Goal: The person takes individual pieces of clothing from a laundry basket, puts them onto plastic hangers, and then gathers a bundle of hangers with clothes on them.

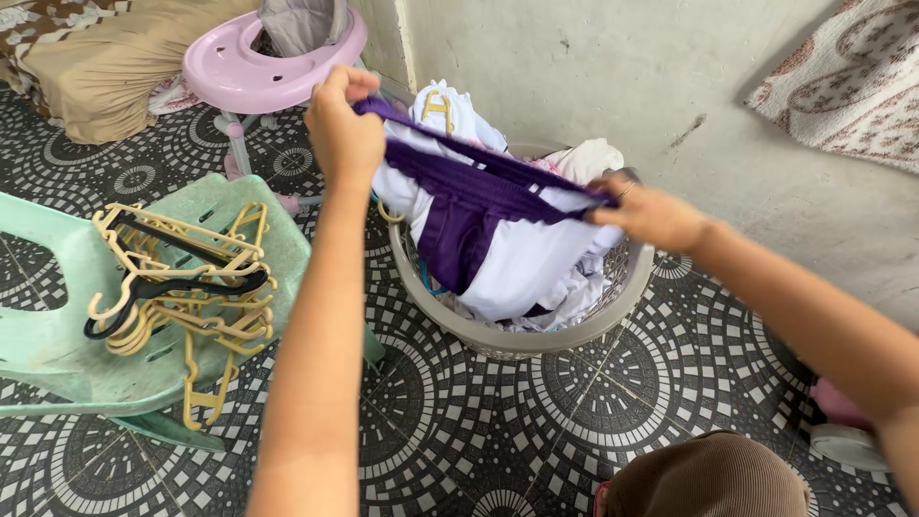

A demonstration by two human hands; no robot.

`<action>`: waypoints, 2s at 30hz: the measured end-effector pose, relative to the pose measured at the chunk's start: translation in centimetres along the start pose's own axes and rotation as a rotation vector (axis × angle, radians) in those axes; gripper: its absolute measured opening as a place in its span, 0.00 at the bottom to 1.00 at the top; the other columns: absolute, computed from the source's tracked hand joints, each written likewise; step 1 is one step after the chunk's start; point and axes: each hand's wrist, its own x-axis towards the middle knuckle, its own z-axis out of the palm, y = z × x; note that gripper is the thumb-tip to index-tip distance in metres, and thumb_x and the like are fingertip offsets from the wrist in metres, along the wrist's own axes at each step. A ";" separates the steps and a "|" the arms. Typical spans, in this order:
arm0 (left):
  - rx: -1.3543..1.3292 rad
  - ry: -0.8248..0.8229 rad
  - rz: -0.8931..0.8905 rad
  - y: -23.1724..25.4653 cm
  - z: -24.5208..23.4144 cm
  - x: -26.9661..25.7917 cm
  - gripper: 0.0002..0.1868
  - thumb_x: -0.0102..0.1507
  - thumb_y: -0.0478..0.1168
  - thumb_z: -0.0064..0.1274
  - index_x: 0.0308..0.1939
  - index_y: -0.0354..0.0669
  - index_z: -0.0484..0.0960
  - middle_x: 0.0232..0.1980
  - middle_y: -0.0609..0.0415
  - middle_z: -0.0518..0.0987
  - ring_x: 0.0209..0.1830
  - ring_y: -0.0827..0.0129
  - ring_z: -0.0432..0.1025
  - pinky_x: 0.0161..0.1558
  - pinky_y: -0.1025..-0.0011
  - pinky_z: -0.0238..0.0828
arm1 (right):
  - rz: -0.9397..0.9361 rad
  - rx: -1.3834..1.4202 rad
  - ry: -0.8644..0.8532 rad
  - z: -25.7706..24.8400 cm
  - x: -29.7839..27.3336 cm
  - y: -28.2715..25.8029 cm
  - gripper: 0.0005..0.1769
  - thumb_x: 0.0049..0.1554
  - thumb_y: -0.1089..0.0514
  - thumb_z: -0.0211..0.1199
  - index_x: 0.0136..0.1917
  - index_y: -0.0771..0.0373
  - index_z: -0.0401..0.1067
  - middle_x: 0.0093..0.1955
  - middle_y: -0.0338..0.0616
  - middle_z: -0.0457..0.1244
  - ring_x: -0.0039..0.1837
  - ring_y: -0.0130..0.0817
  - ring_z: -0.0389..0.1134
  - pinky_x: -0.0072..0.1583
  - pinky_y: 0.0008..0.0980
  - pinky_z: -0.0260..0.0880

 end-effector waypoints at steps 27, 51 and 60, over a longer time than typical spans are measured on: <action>0.346 -0.002 0.215 1.9 2.1 1.2 0.12 0.62 0.33 0.55 0.49 0.45 0.75 0.45 0.45 0.80 0.45 0.45 0.76 0.42 0.49 0.72 | -0.262 -0.681 0.309 -3.1 0.0 -3.6 0.18 0.62 0.56 0.59 0.64 0.43 0.75 0.65 0.50 0.63 0.63 0.47 0.67 0.62 0.42 0.67; -0.622 -0.734 -0.041 6.2 2.0 -2.6 0.17 0.58 0.24 0.53 0.49 0.39 0.85 0.44 0.56 0.82 0.45 0.76 0.74 0.49 0.77 0.71 | -0.373 0.650 0.004 10.5 5.9 -4.4 0.30 0.68 0.47 0.35 0.75 0.64 0.58 0.70 0.40 0.58 0.70 0.37 0.57 0.71 0.39 0.55; -0.637 0.037 -0.181 1.5 0.1 -2.1 0.11 0.61 0.24 0.54 0.45 0.38 0.83 0.43 0.55 0.83 0.42 0.73 0.76 0.48 0.74 0.74 | -0.177 0.562 -0.472 10.5 -0.1 -5.6 0.50 0.52 0.24 0.50 0.73 0.62 0.54 0.74 0.57 0.59 0.76 0.46 0.58 0.72 0.45 0.56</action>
